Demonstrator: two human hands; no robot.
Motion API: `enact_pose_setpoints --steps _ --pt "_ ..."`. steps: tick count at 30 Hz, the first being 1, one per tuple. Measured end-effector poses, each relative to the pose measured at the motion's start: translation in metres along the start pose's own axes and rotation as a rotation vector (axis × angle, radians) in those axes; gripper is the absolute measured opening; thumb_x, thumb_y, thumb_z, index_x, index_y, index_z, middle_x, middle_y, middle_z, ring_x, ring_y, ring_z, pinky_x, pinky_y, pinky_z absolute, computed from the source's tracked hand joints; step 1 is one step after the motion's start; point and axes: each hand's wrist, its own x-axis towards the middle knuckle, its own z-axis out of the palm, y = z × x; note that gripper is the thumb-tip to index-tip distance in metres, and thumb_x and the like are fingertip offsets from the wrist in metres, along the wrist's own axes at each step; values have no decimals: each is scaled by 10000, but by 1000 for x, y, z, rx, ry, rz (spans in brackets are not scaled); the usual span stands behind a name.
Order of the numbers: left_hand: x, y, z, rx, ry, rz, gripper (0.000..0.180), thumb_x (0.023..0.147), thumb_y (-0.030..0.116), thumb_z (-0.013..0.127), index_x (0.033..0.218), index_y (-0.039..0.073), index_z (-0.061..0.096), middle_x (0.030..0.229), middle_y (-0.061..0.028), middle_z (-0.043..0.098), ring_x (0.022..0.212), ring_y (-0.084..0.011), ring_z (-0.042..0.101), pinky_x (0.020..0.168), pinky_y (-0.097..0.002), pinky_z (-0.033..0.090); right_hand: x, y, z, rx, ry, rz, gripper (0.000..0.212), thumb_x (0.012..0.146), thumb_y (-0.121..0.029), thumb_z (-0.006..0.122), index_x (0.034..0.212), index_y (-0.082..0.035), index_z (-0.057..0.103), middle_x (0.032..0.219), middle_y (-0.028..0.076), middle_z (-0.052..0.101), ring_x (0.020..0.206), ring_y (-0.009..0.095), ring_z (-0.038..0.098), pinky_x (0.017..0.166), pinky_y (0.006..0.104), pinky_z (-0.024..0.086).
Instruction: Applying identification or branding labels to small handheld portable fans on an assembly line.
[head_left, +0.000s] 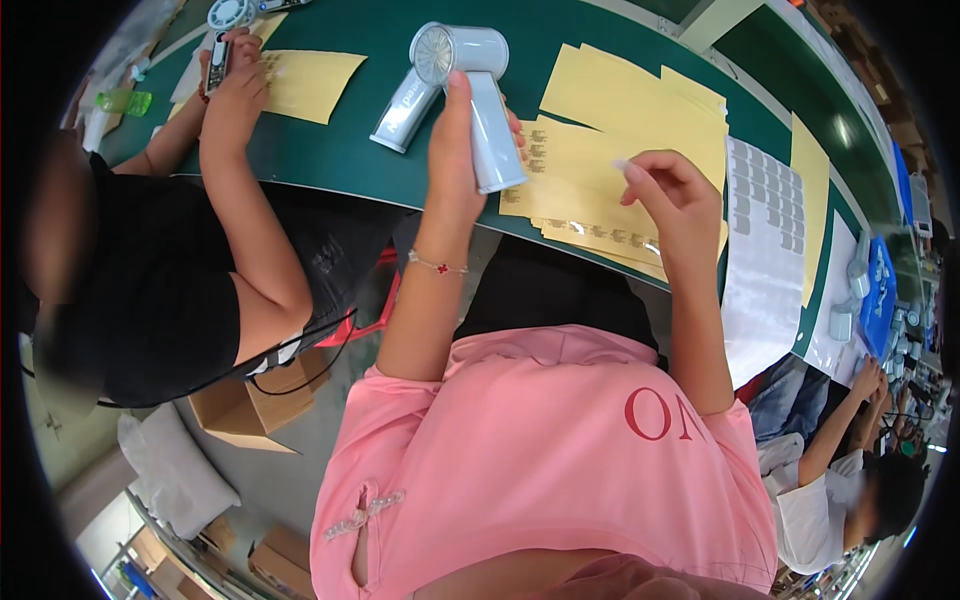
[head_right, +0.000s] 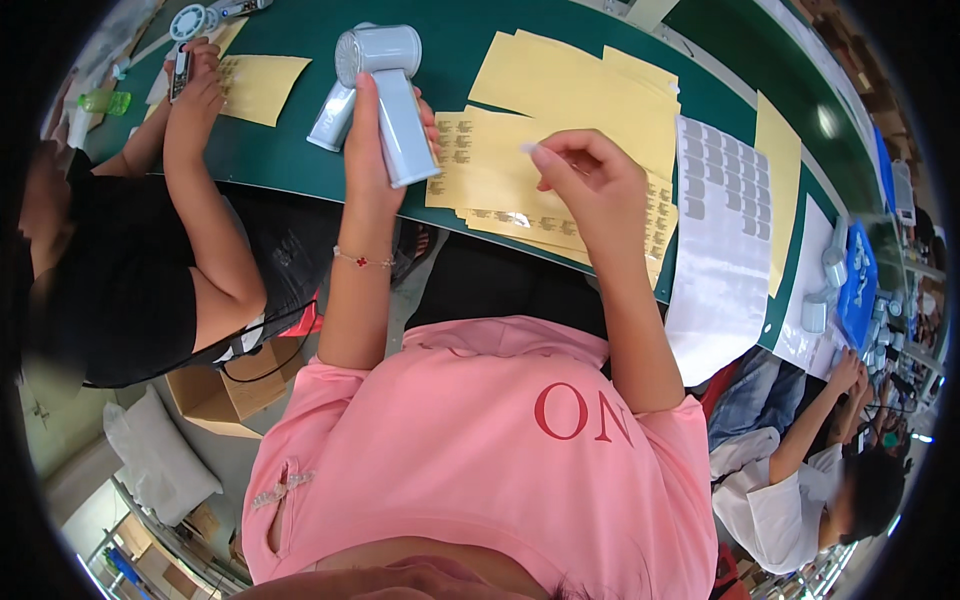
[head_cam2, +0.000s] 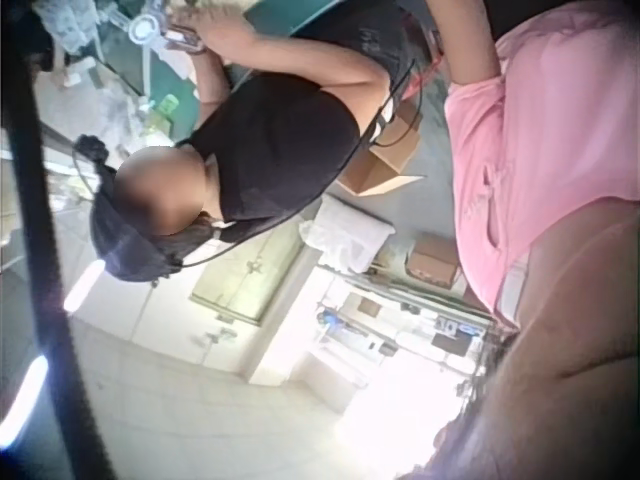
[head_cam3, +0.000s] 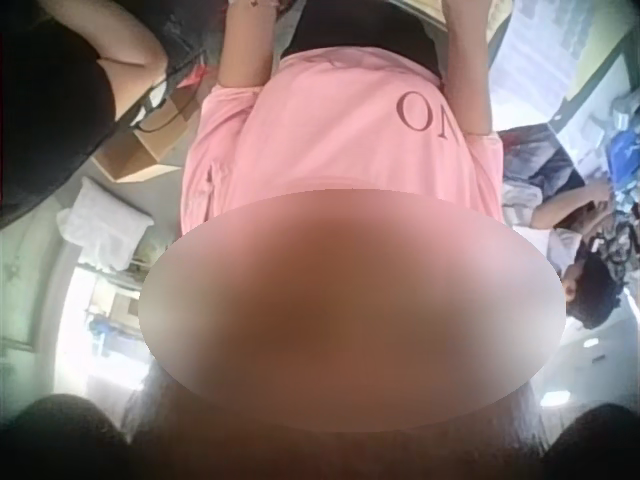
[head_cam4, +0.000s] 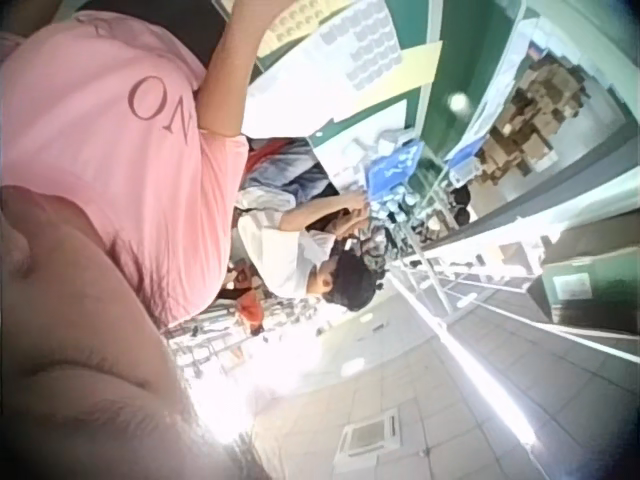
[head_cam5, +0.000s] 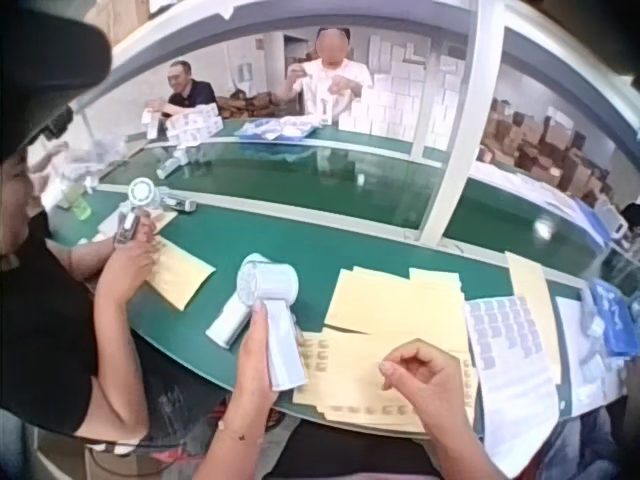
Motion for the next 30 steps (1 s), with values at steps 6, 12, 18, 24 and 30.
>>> enact_pose_setpoints --steps 6,12,18,24,30 --pt "-3 -4 -4 519 68 7 564 859 553 446 827 0 552 659 -113 605 588 -177 596 526 -287 460 12 36 21 -277 -93 -47 85 793 -57 650 833 9 612 741 -8 585 646 31 499 581 165 391" --pt "-11 -10 -6 1068 8 171 505 852 502 474 784 11 571 660 -156 575 621 -320 562 563 -388 426 21 28 29 -330 -107 -44 97 790 -72 655 828 6 614 710 -19 571 626 27 477 577 165 387" --pt "-20 -10 -3 951 -24 198 488 856 489 473 802 16 581 666 -148 586 630 -312 574 567 -382 430 23 32 27 -408 -92 -30 113 737 -75 677 759 13 610 668 17 559 565 59 461 532 198 398" --pt "-20 -12 -3 866 -65 164 473 859 474 485 810 14 582 639 -140 596 597 -298 585 547 -360 438 26 28 29 -544 -139 -36 120 724 -70 664 738 26 593 655 56 557 551 105 488 540 237 418" --pt "-20 -13 -3 838 -61 152 481 859 468 490 806 -2 574 630 -150 588 582 -309 579 538 -369 438 26 23 35 -693 -141 -75 112 715 -60 657 735 28 590 692 112 574 581 183 554 562 286 446"
